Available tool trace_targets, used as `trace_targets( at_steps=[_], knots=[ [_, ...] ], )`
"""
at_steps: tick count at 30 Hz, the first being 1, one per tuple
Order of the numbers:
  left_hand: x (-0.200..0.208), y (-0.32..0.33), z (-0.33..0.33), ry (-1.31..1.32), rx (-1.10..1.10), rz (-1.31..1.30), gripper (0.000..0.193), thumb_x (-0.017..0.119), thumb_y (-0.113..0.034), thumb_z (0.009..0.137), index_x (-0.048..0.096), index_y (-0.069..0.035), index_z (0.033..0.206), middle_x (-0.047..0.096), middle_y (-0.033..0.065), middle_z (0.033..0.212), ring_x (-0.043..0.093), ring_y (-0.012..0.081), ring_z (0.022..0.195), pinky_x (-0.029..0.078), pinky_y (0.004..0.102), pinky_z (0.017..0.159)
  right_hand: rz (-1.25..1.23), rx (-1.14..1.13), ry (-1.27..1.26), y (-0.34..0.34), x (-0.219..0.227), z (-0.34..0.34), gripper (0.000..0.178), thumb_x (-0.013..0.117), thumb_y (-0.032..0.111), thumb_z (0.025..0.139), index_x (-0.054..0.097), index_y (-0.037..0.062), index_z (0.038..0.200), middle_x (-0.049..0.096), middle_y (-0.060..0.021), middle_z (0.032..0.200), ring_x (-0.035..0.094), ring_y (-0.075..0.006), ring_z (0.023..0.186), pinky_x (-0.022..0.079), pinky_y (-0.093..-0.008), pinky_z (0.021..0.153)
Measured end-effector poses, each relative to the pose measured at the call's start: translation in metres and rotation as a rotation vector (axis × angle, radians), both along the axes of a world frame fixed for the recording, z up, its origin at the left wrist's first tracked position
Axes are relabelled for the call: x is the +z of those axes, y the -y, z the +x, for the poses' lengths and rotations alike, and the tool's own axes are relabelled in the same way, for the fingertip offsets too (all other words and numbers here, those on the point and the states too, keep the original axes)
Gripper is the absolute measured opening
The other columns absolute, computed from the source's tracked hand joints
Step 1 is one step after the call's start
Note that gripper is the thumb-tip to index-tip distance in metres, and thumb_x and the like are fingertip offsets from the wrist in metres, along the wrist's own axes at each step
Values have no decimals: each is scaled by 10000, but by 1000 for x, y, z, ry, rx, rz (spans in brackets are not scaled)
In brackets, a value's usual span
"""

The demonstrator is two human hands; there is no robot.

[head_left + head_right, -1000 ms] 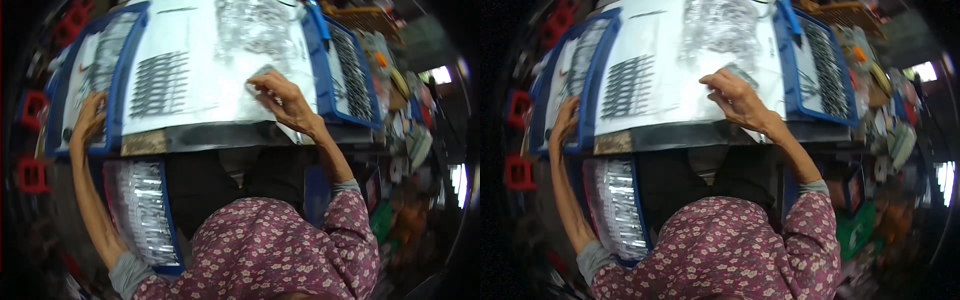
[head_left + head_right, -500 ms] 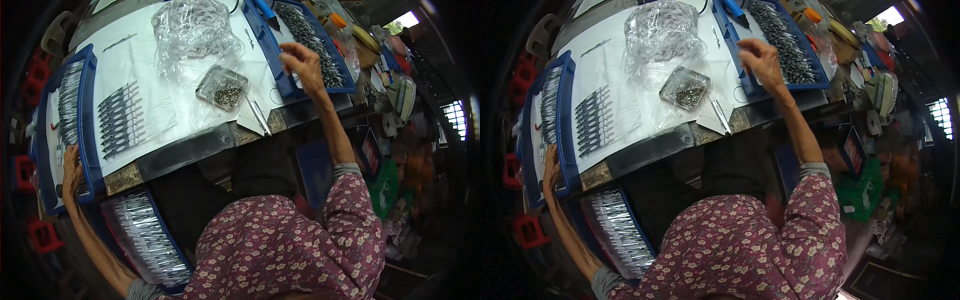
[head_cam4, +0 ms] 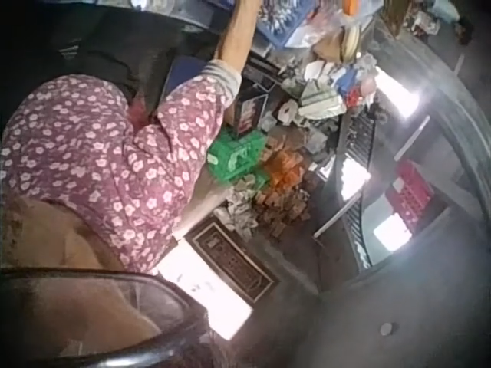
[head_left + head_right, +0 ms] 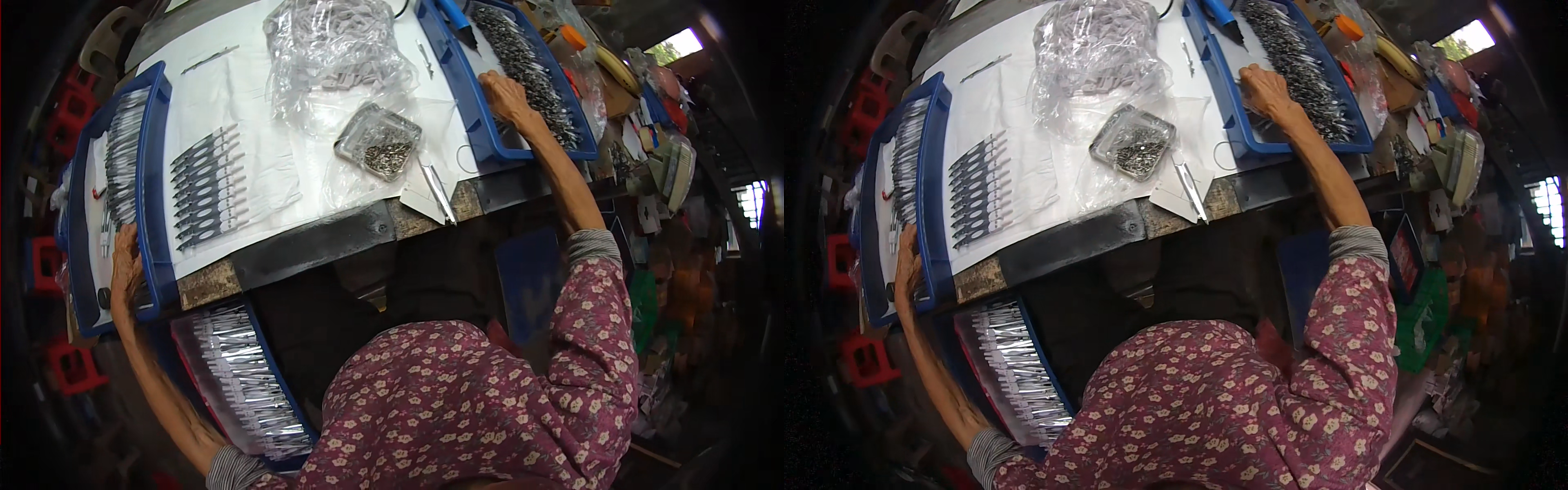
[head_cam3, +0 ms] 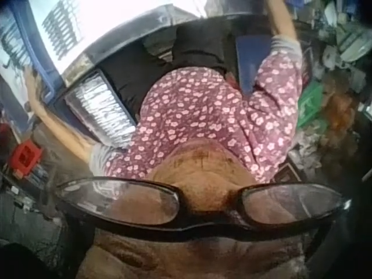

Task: Assembling small metal pins into white plastic components and arranging them in trays.

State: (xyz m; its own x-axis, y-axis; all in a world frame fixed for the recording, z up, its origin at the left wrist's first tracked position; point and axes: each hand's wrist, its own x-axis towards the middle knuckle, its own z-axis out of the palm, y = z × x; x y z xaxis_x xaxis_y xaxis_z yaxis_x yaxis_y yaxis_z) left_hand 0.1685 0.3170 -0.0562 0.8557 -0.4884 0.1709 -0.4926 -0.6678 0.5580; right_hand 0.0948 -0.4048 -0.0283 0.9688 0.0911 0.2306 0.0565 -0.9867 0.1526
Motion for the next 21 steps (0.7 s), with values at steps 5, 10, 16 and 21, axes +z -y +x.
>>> trace_targets(
  at_steps=[5, 10, 16, 21],
  knots=[
    [31, 11, 0, 91, 172, 229, 242, 537, -125, 782, 514, 0, 988, 526, 148, 857, 499, 311, 791, 416, 367, 722, 90, 156, 160, 20, -3, 1, 88, 517, 86, 719, 474, 51, 788, 528, -167, 772, 548, -386, 708, 434, -458, 615],
    [23, 0, -9, 269, 517, 286, 236, 492, -79, 716, 522, -30, 945, 555, 212, 894, 532, 377, 856, 410, 465, 753, -55, 17, 35, 47, -19, 7, 405, 525, -9, 677, 525, 109, 1064, 581, -126, 1069, 561, -351, 933, 453, -414, 779],
    [30, 17, -16, -8, 781, 264, 273, 520, -100, 744, 511, -26, 1007, 570, 263, 977, 537, 395, 968, 412, 442, 830, -181, 47, -36, 79, -30, 15, 306, 465, 269, 795, 579, 165, 1059, 622, -160, 927, 590, -370, 828, 454, -459, 715],
    [42, 32, -24, -3, 778, 286, 243, 478, -51, 731, 561, -15, 956, 583, 256, 978, 553, 385, 960, 419, 415, 828, -97, 192, 105, 56, -16, 4, 243, 498, 13, 744, 511, 78, 977, 548, -142, 869, 565, -350, 761, 429, -444, 627]
  ],
)
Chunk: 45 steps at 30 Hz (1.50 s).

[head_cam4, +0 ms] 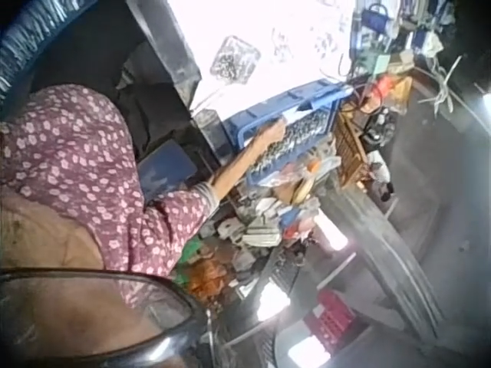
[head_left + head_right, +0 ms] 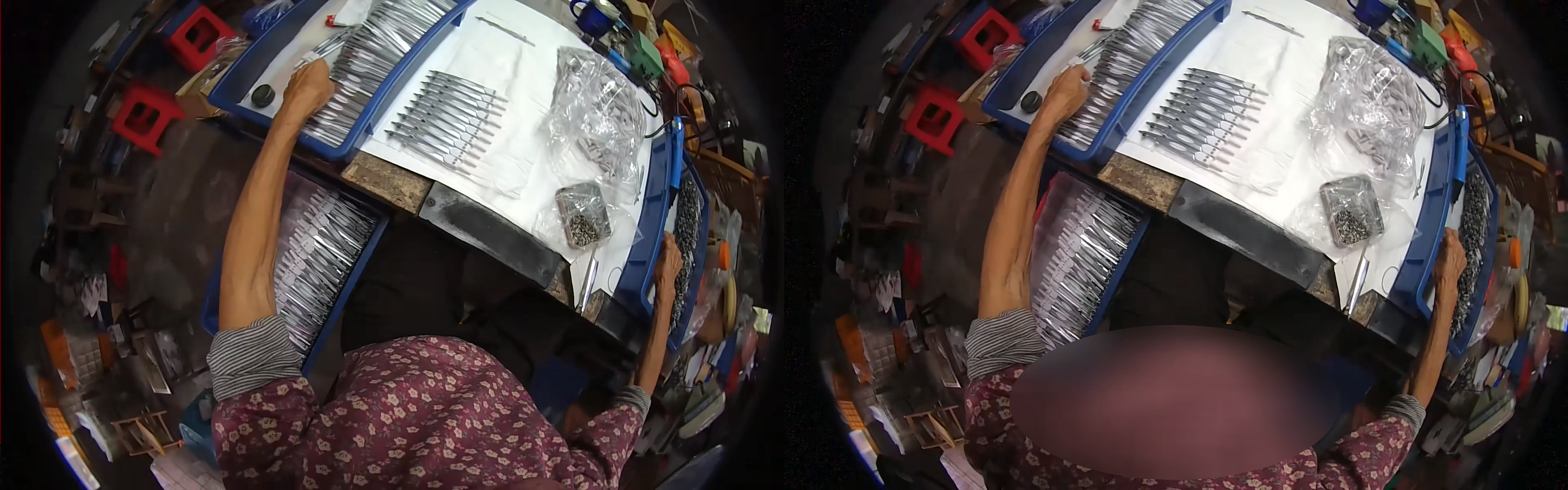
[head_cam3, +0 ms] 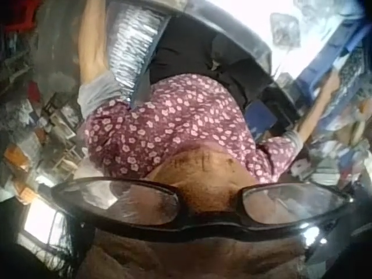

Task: Assembling small metal pins into white plastic components and arranging them in trays.

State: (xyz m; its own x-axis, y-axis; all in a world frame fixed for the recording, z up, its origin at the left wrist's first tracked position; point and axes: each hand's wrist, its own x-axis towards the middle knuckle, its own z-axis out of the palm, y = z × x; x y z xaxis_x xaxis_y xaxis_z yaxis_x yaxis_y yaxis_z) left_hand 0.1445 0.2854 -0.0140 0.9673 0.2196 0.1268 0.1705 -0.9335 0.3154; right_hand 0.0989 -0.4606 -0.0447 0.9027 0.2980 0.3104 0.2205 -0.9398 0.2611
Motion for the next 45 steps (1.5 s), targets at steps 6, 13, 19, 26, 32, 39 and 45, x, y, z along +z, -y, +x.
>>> trace_targets(
  at_steps=[6, 13, 19, 26, 32, 39, 45],
  knots=[
    [1, -7, -1, 14, -18, -45, 240, 451, -41, 728, 585, -9, 925, 594, 248, 941, 560, 385, 939, 424, 410, 817, -32, -192, 13, -29, 22, -6, 235, 537, 52, 761, 475, 63, 988, 529, -144, 838, 556, -341, 701, 421, -418, 583],
    [7, -3, 7, -61, 116, -260, 189, 481, -75, 687, 562, -9, 844, 577, 123, 761, 546, 219, 726, 423, 310, 656, 119, 2, 232, -16, 17, -8, 272, 545, 59, 764, 486, 54, 1029, 569, -157, 924, 572, -343, 760, 445, -404, 649],
    [-3, -16, 4, 13, 123, -445, 180, 546, -111, 672, 533, -16, 824, 504, 51, 657, 472, 149, 602, 374, 290, 520, 384, -246, 236, -28, 29, -9, 276, 517, 114, 810, 571, 32, 1069, 616, -177, 969, 595, -320, 856, 461, -364, 745],
    [-2, -21, -1, 96, 13, -929, 129, 596, -78, 731, 598, 27, 805, 556, 66, 636, 517, 138, 524, 408, 268, 449, 705, -264, 362, -70, 74, -28, 295, 508, 162, 858, 561, -34, 1072, 623, -143, 968, 580, -239, 837, 443, -308, 766],
    [16, -10, -10, -26, -113, -1351, 144, 632, -140, 815, 613, 2, 829, 567, 22, 641, 539, 76, 541, 434, 162, 447, 812, -191, 444, -113, 102, -42, 268, 522, 166, 893, 574, -19, 1081, 610, -92, 996, 558, -157, 878, 436, -267, 777],
    [17, 1, -17, -7, -261, -1184, 183, 619, -189, 836, 629, -16, 895, 568, -7, 654, 530, 39, 553, 410, 144, 466, 942, 44, 240, -196, 113, -76, 187, 528, 54, 873, 579, -17, 1038, 591, -45, 977, 541, -99, 861, 432, -210, 758],
    [24, 1, -18, 320, -183, -1100, 164, 585, -157, 846, 617, -10, 911, 602, 34, 757, 559, 83, 665, 440, 188, 604, 1146, 154, -46, -263, 101, -102, 135, 510, 21, 853, 560, -26, 970, 573, -48, 823, 531, -94, 755, 428, -213, 666]
  ],
)
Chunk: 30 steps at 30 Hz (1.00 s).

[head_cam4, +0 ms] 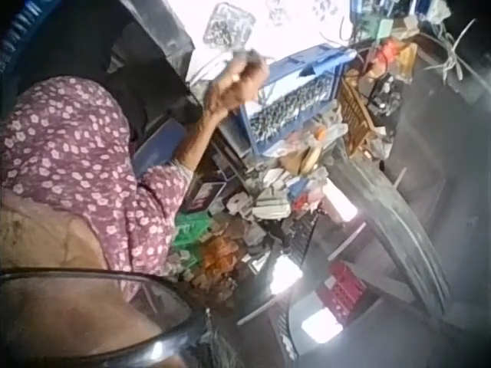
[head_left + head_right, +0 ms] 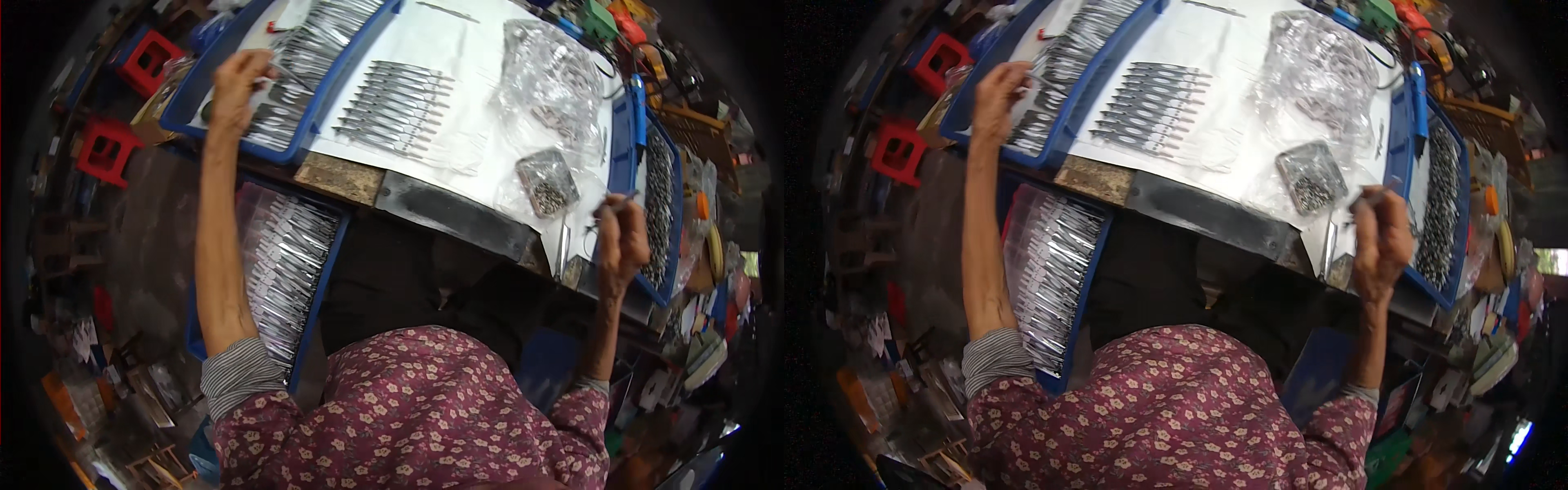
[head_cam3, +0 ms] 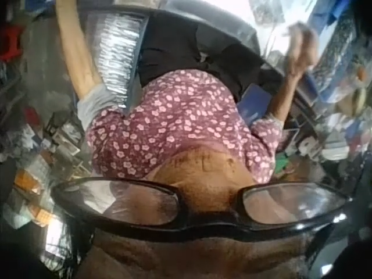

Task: Assembling small metal pins into white plastic components and arranging them in trays.

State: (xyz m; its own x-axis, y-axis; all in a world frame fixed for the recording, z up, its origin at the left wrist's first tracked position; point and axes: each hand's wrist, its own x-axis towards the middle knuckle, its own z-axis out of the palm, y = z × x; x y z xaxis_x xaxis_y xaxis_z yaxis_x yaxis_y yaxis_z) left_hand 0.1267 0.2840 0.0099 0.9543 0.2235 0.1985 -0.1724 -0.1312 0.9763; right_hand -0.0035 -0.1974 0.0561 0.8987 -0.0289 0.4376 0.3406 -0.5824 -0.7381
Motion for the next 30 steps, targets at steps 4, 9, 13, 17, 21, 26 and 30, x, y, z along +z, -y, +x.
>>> trace_targets(
  at_steps=[4, 9, 13, 17, 21, 26, 30],
  knots=[
    [33, -7, -9, 347, 19, -153, 205, 536, -162, 880, 578, 22, 961, 629, 121, 901, 596, 152, 755, 467, 257, 710, 198, 86, -302, -43, 5, -15, 169, 520, 32, 846, 554, -16, 1004, 571, -28, 762, 486, -51, 628, 369, -174, 548],
    [86, 75, -51, 407, -176, -244, 263, 481, -186, 915, 540, 37, 1041, 581, 90, 784, 544, 154, 653, 456, 262, 637, 580, 310, -564, -56, -12, -16, 261, 523, 143, 879, 527, -39, 1067, 571, -61, 775, 420, -38, 516, 339, -175, 452],
    [69, 144, -91, 280, -314, -154, 284, 465, -221, 928, 577, 7, 1054, 455, -53, 627, 322, 2, 484, 241, 156, 402, 664, 356, -564, -67, -24, -17, 231, 510, 123, 885, 530, -62, 1022, 579, -87, 787, 459, -59, 519, 385, -181, 459],
    [44, 209, -117, -89, -509, -320, 291, 430, -200, 927, 582, -5, 1082, 409, -57, 606, 338, 28, 529, 254, 162, 464, 725, 404, -581, -70, -28, -21, 171, 516, 81, 876, 536, -65, 961, 591, -112, 784, 506, -77, 532, 420, -193, 460],
    [11, 239, -130, -224, -612, -560, 223, 534, -136, 879, 604, 9, 1033, 547, -11, 720, 467, 43, 633, 395, 168, 573, 759, 410, -602, -72, -37, -25, 132, 593, 45, 826, 544, -52, 901, 596, -110, 759, 488, -71, 488, 398, -173, 430],
    [0, 257, -139, -267, -523, -583, 202, 601, -79, 831, 604, 34, 998, 612, 32, 816, 537, 57, 695, 453, 183, 651, 714, 328, -587, -67, -41, -32, 161, 644, 59, 798, 562, -33, 900, 560, -24, 664, 477, -41, 497, 362, -157, 420],
    [-3, 259, -143, -326, -462, -516, 206, 635, -58, 802, 595, 49, 973, 616, 50, 811, 555, 81, 698, 456, 206, 665, 764, 237, -534, -71, -43, -37, 292, 675, 34, 761, 537, -41, 1007, 573, -23, 690, 471, -30, 502, 356, -149, 416]
  ],
)
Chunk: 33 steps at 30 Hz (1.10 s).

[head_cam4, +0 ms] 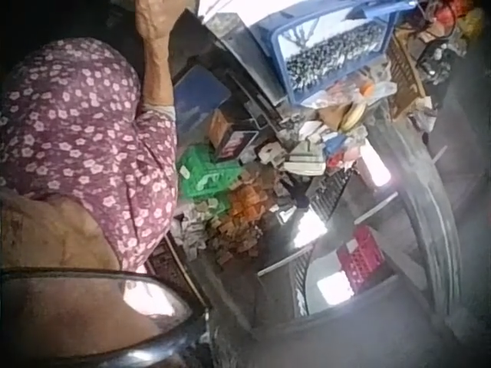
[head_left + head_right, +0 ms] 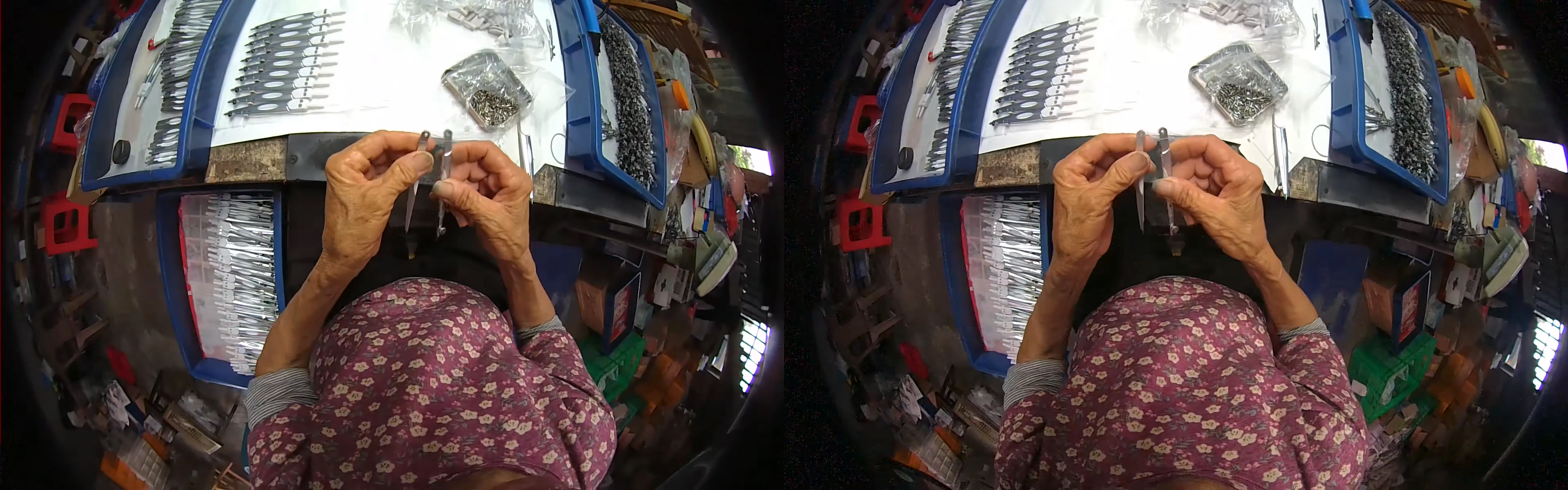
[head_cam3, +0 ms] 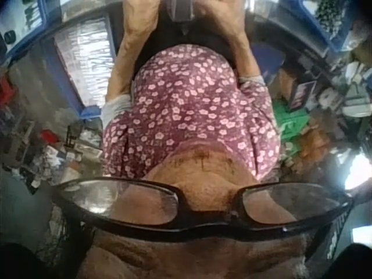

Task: Assembling small metal pins into white plastic components and arranging them in trays.

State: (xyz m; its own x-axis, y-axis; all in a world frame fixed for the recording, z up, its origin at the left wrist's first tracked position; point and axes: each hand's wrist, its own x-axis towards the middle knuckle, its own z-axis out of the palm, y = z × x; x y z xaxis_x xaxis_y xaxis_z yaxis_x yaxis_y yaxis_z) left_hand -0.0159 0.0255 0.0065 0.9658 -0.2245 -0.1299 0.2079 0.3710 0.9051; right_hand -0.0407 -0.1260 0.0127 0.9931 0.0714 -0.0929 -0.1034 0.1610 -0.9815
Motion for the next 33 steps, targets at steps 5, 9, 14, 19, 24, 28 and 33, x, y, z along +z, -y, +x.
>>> trace_targets(
  at_steps=[5, 9, 14, 19, 24, 28, 33],
  knots=[
    [-10, 3, -3, -30, -37, -50, 183, 635, -72, 808, 592, 37, 948, 612, 38, 795, 549, 64, 676, 440, 191, 615, -59, -1, 16, -6, -8, -6, 431, 647, 32, 787, 448, -27, 1164, 551, 2, 658, 472, -9, 524, 351, -136, 427],
    [-15, 6, -5, -61, -49, -46, 177, 629, -80, 814, 581, 33, 942, 607, 31, 779, 530, 49, 643, 415, 175, 573, -50, 20, 27, -7, -11, -7, 483, 639, 36, 794, 423, -12, 1223, 570, -16, 666, 467, -17, 505, 344, -143, 417],
    [-21, 5, -6, -73, -50, -49, 186, 644, -102, 800, 586, 41, 904, 602, 35, 738, 545, 48, 634, 450, 173, 563, -21, 42, 10, -7, -14, -9, 515, 628, 35, 802, 398, -8, 1260, 590, -34, 677, 466, -26, 485, 339, -151, 404],
    [-24, 5, -6, -92, -58, -53, 190, 643, -113, 799, 587, 38, 900, 598, 32, 732, 538, 47, 629, 435, 173, 550, -36, 49, -14, -6, -17, -9, 517, 621, 29, 803, 394, -12, 1265, 586, -37, 662, 461, -33, 465, 332, -158, 388],
    [-25, 4, -6, -115, -59, -51, 172, 638, -105, 798, 586, 31, 890, 595, 32, 730, 538, 53, 627, 437, 180, 554, -34, 36, -27, -8, -19, -10, 520, 625, 20, 793, 399, -37, 1258, 561, -36, 630, 446, -38, 445, 319, -161, 377],
    [-27, 4, -7, -108, -72, -42, 167, 637, -101, 797, 586, 30, 886, 596, 37, 729, 541, 56, 628, 438, 183, 553, -24, 24, -28, -9, -21, -11, 524, 628, 11, 788, 399, -60, 1253, 549, -43, 617, 435, -40, 433, 308, -160, 368],
    [-24, 3, -7, -141, -107, -56, 163, 625, -114, 803, 586, 30, 868, 592, 33, 699, 541, 58, 618, 434, 189, 551, -6, 24, -35, -9, -24, -12, 521, 627, 9, 788, 403, -56, 1254, 563, -55, 632, 430, -38, 428, 302, -157, 364]
  ],
)
